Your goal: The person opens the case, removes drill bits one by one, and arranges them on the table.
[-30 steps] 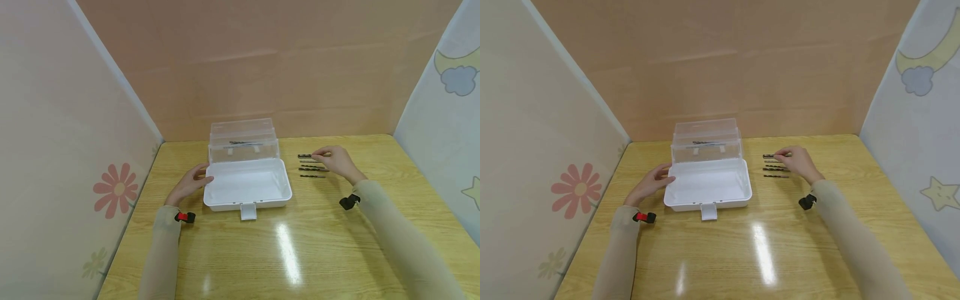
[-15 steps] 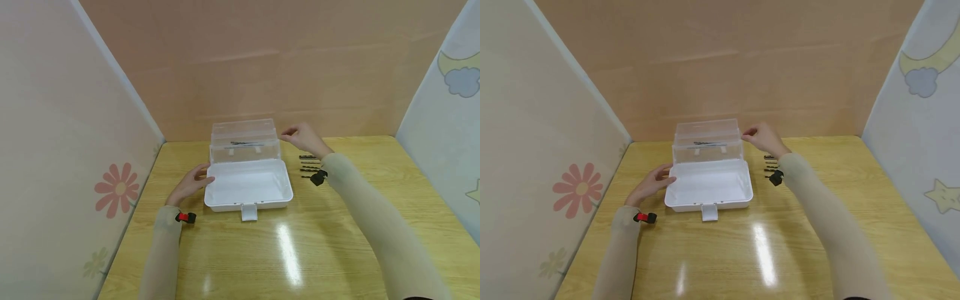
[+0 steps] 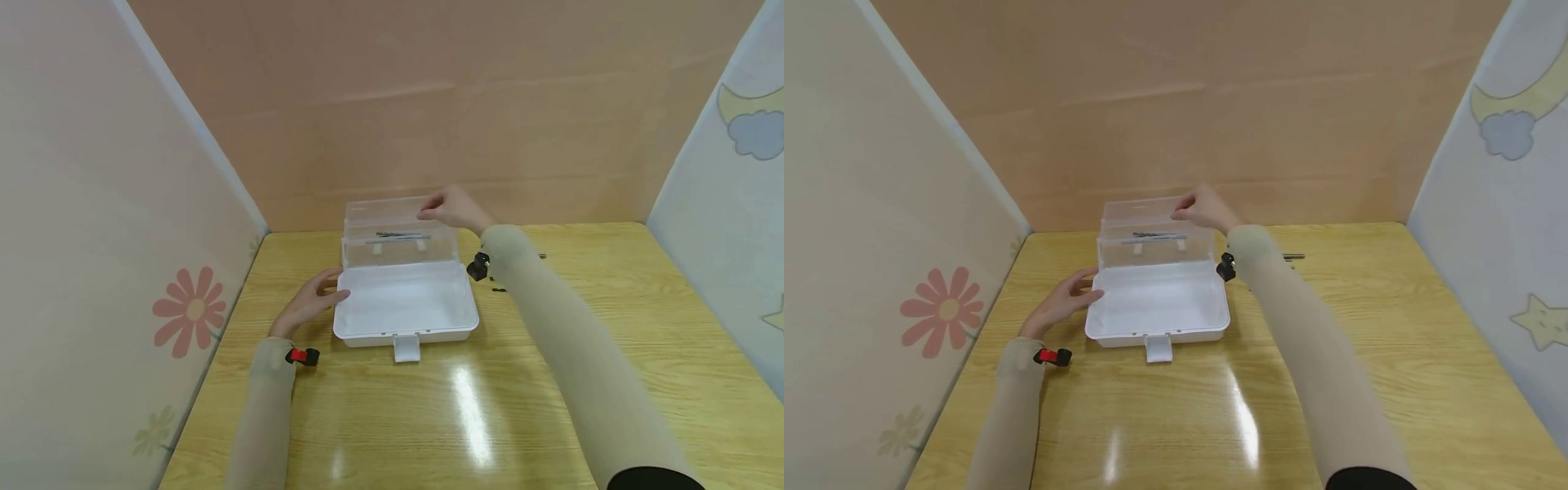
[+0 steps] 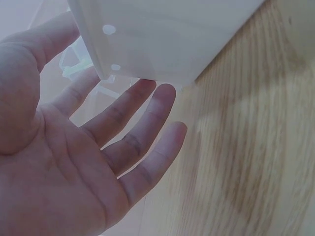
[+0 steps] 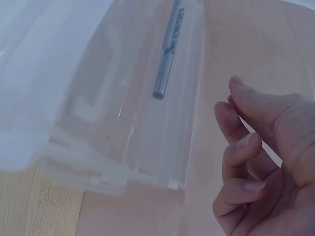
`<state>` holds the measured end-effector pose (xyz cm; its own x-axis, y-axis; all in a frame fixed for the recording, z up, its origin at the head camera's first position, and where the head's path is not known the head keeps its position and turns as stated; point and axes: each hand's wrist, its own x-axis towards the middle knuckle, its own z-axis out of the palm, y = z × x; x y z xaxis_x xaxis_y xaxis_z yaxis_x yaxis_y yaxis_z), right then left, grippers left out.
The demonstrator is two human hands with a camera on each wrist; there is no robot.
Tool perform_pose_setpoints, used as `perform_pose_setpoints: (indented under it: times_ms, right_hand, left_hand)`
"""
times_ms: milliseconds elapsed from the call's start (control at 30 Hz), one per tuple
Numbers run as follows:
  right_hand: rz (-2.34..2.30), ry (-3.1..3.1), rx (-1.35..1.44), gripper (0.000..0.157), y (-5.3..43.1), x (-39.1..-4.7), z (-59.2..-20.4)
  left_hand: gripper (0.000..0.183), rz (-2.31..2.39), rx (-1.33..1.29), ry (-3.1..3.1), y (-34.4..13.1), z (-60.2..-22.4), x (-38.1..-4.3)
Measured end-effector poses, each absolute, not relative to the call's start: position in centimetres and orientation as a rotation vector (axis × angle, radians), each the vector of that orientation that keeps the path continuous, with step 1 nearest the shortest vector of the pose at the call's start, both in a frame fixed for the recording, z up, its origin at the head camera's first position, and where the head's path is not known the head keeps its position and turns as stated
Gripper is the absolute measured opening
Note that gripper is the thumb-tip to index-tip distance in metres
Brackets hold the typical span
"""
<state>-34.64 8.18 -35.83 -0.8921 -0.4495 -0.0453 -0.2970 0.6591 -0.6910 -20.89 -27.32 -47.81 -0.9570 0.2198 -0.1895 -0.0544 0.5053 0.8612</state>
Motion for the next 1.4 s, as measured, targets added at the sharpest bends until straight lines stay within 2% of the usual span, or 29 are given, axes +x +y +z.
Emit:
perform_pose_setpoints:
  times_ms: [300,800,1400]
  right_hand:
    - [-0.963,2.636,-0.634,0.013,5.9,-35.2,-36.6]
    - [-0.917,2.637,-0.570,0.016,5.6,-35.1,-37.6]
    - [-0.857,2.715,-0.683,0.017,4.6,-34.9,-38.8]
  left_hand:
    - [0.075,1.433,0.152,2.464,-27.2,-47.8,-20.8]
    - [0.075,1.415,0.135,2.477,-26.8,-47.8,-20.8]
    - [0.074,1.442,0.134,2.451,-27.2,-47.8,-20.6]
